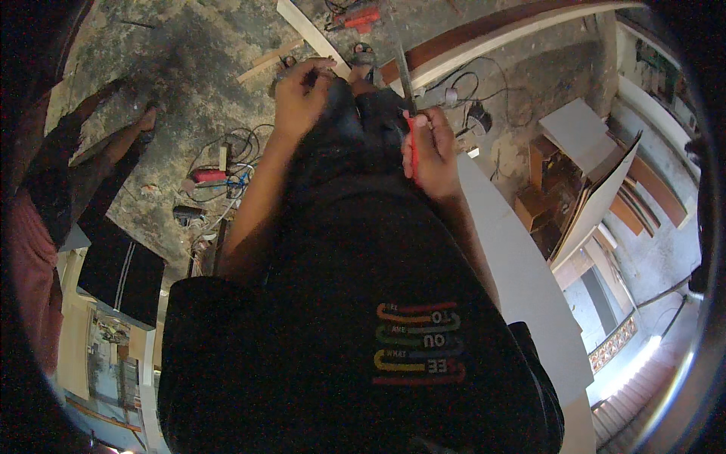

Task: The person assembles a wooden frame by aligning and joining wooden strips on a workbench. They use a utility knife to trim edges and a yellow cloth to wipe the frame. The person repeatedly adjusts the frame pieces and inspects the joints.

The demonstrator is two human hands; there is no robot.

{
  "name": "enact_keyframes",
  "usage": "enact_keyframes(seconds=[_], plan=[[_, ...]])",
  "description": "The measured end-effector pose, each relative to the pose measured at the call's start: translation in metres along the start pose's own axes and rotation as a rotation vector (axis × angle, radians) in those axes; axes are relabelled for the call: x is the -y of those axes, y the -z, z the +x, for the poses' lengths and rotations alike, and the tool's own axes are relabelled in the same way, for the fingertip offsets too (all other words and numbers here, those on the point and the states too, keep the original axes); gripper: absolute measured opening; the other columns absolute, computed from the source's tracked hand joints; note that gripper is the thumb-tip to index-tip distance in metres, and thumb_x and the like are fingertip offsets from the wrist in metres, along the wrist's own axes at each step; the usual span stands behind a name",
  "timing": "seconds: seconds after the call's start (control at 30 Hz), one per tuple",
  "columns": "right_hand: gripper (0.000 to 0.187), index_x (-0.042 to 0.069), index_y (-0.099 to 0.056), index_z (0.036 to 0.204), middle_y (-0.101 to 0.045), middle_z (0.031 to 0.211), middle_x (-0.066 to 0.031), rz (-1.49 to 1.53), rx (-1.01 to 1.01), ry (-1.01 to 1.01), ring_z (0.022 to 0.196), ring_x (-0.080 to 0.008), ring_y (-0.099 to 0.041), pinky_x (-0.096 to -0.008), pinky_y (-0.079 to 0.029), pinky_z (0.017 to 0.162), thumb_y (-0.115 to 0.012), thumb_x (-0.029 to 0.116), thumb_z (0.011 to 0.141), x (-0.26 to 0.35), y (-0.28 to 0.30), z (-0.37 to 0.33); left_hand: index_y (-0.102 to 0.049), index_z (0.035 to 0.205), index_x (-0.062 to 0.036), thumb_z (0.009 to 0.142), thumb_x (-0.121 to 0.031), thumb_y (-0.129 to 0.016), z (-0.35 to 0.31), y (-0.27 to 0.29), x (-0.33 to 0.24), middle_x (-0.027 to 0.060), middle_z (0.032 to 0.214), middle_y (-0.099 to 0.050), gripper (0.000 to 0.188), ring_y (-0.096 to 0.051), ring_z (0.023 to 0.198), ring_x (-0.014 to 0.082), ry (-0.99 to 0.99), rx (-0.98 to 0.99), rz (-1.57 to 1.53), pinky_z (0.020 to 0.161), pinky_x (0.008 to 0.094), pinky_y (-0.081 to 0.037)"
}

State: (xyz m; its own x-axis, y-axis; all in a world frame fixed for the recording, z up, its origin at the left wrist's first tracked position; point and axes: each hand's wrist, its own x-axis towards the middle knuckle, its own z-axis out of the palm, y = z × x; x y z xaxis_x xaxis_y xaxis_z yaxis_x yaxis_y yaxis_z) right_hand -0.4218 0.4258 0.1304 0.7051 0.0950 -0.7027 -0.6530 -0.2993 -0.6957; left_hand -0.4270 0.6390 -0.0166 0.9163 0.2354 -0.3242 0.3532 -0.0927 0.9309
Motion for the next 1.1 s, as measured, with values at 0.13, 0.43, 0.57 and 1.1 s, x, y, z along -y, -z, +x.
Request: enact_keyframes(seconds=[0.13,0.43,0.57,1.1], plan=[[0.031,0.005,-0.051,0.117,-0.049,0.063,-0.001,-0.019,-0.027,-0.006,0.046,-0.0077,-0.044,-0.0254,-0.038,0.044,-0.044,0.034,0.11,0.002,0.006,-0.007,-0.072,0.113,-0.0052,0.085,-0.001,-0.064,0.001,0.007,0.001,0.0144,0.101,-0.074,0.03,-0.071,0.093,0.0286,0.059,0.081,0.202,0.088,0.0365,-0.055],[0.03,0.005,-0.052,0.124,-0.052,0.066,-0.0018,-0.195,0.043,-0.069,0.053,-0.0081,-0.047,-0.026,-0.038,0.051,-0.047,0.031,0.108,0.01,0.017,-0.027,-0.07,0.114,0.002,0.092,-0.003,-0.072,-0.022,-0.049,-0.064,0.0093,0.105,-0.074,0.023,-0.069,0.096,0.0119,0.238,0.084,-0.418,0.087,0.027,-0.055],[0.038,0.007,-0.05,0.139,-0.055,0.075,-0.0026,-0.247,0.078,-0.076,0.061,-0.0109,-0.052,-0.0308,-0.046,0.059,-0.049,0.027,0.107,0.024,0.014,-0.034,-0.068,0.111,0.0035,0.091,0.0,-0.071,-0.025,-0.055,-0.061,0.0093,0.102,-0.073,0.021,-0.069,0.092,0.0126,0.294,0.01,-0.504,0.084,0.0264,-0.056],[0.045,0.008,-0.049,0.149,-0.051,0.069,0.0019,-0.407,0.101,0.033,0.057,-0.0055,-0.046,-0.0234,-0.039,0.053,-0.051,0.023,0.107,0.044,0.02,-0.031,-0.06,0.114,-0.0031,0.103,-0.017,-0.055,-0.018,-0.042,-0.044,0.0124,0.106,-0.071,0.019,-0.07,0.09,0.0208,0.685,-0.016,-0.776,0.076,0.0343,-0.06]])
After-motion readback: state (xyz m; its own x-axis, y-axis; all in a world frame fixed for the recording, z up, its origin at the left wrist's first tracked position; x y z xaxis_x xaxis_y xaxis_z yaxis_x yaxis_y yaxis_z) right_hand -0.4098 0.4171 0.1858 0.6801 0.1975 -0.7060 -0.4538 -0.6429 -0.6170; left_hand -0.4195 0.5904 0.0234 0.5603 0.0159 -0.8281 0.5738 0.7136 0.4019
